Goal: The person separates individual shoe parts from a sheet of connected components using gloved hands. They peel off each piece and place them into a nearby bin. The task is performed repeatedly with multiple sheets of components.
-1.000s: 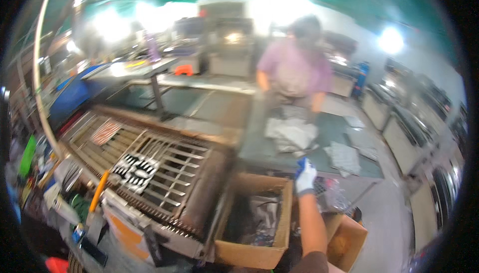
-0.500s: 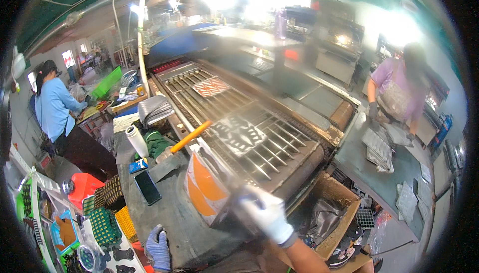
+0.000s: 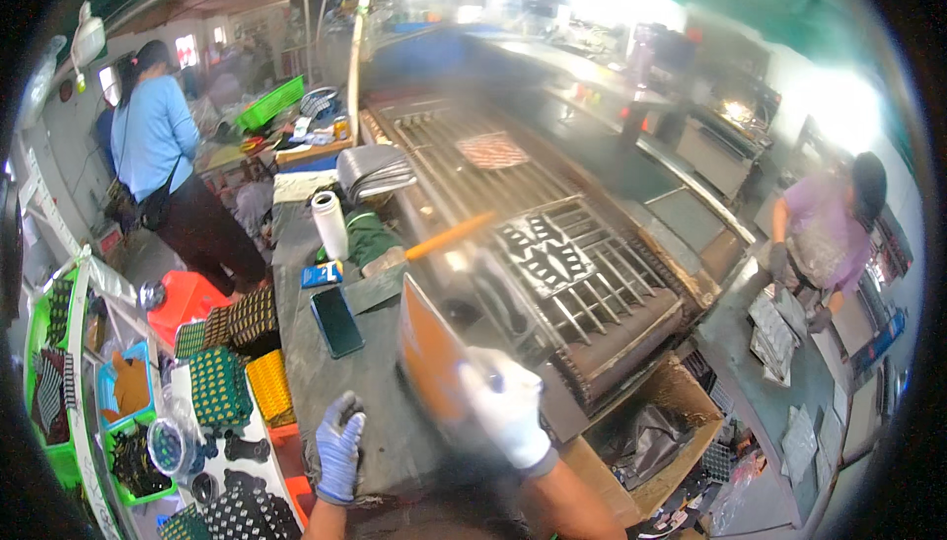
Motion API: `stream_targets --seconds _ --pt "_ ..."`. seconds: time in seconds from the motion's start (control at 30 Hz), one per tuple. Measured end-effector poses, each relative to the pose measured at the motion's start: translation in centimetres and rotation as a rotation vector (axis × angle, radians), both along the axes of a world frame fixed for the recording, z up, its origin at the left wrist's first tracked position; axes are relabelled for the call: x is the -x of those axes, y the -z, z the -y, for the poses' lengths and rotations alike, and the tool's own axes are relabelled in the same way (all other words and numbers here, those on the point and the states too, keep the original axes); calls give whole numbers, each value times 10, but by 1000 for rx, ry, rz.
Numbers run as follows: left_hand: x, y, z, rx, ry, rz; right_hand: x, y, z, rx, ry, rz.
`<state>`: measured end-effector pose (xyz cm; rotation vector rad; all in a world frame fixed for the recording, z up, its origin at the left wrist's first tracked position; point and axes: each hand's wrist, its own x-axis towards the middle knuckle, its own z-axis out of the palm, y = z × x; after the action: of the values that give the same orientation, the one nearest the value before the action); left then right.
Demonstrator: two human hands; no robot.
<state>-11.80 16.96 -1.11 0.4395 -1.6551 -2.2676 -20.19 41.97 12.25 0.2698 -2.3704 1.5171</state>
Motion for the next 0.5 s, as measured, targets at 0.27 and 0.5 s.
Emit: stream_targets --seconds 0.27,0.5 --pt "-63 -64 49 49 268 102 -4 40 19 645 -220 517" --pt "-103 -73 34 142 15 210 -47 85 28 498 -419 762"
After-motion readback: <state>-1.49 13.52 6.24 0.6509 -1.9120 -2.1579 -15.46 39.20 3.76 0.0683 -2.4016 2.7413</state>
